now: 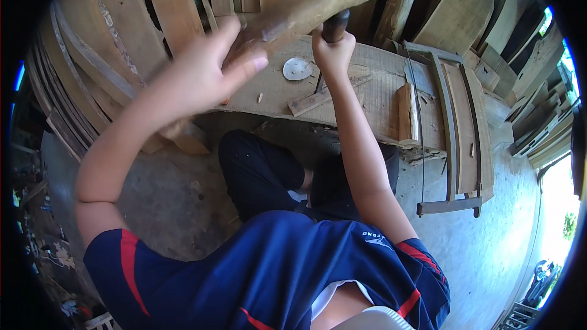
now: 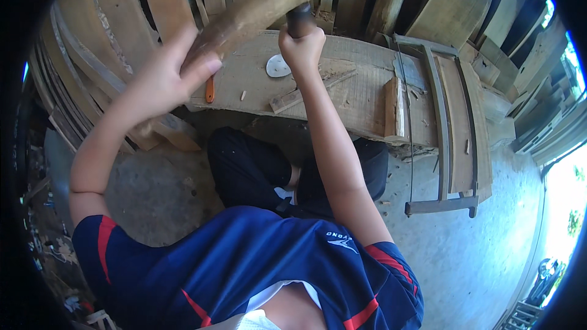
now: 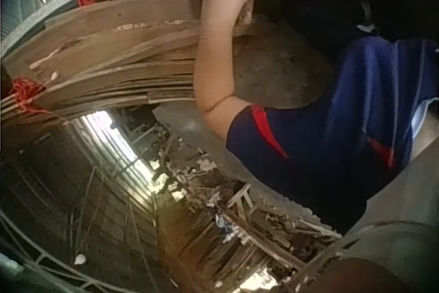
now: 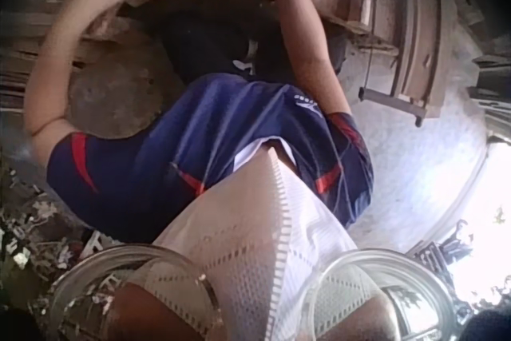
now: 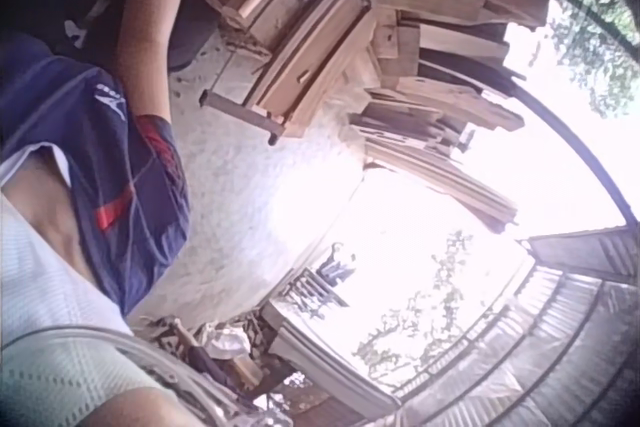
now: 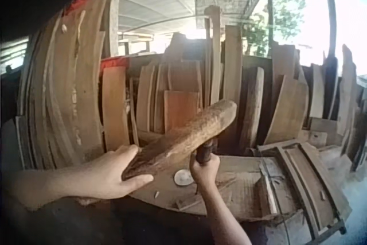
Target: The person brushes off a wooden surface with a brush, shapes a piece of wood using a chisel and a wooden mallet, and sands the piece of wood with sandpaper.
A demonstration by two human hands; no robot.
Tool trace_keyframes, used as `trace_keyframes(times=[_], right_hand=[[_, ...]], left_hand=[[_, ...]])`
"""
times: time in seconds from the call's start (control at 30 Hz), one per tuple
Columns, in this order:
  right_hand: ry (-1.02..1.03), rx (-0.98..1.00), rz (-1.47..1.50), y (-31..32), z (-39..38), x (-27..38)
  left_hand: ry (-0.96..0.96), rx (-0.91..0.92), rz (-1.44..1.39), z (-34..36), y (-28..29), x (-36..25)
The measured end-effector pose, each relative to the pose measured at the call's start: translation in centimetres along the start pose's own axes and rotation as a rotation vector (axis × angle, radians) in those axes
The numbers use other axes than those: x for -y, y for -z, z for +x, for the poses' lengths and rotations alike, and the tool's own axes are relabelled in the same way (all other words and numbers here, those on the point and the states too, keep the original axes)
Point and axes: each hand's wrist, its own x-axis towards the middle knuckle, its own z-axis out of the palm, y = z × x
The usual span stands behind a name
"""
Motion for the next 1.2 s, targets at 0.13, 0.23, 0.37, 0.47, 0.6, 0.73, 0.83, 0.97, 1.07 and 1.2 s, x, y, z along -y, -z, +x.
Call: trace_keyframes(times=[0.13,0.23,0.37,0.47,0.6,0.73,0.83,0.97,1.07,1.2], right_hand=[[-0.025,-0.021,0.046,0.8,-0.2,-0.5],[0.024,-0.024,0.075,1.3,-0.6,-0.3],[0.082,-0.021,0.172,2.5,-1.8,0.2],[0.068,-0.104,0.253,4.3,-3.4,-2.8],[0.025,-0.094,0.254,6.6,-6.9,-1.0],[0.108,-0.106,0.316,9.8,-9.8,-1.3],[0.235,-0.103,0.569,10.5,-11.6,-1.9],[0.255,-0.075,0.560,11.5,-13.0,-1.8],[0.256,-0.071,0.549,11.7,-13.0,-1.9],[0.239,-0.077,0.541,11.3,-12.4,-1.4]], left_hand=[[-0.031,0.020,-0.135,-0.5,0.4,-0.1],[0.252,0.075,-0.391,-1.9,-0.4,-0.2],[0.303,-0.039,-0.589,-4.1,-7.7,2.1],[0.450,0.097,-0.770,-5.9,-15.0,3.5],[0.613,0.141,-0.879,-9.4,-21.1,2.4],[0.681,0.119,-1.029,-10.2,-22.8,1.0],[0.665,0.127,-1.012,-10.3,-22.8,1.0],[0.685,0.155,-1.047,-10.6,-22.5,1.4],[0.669,0.170,-1.035,-10.5,-22.5,1.6],[0.634,0.133,-0.977,-10.6,-23.0,1.4]])
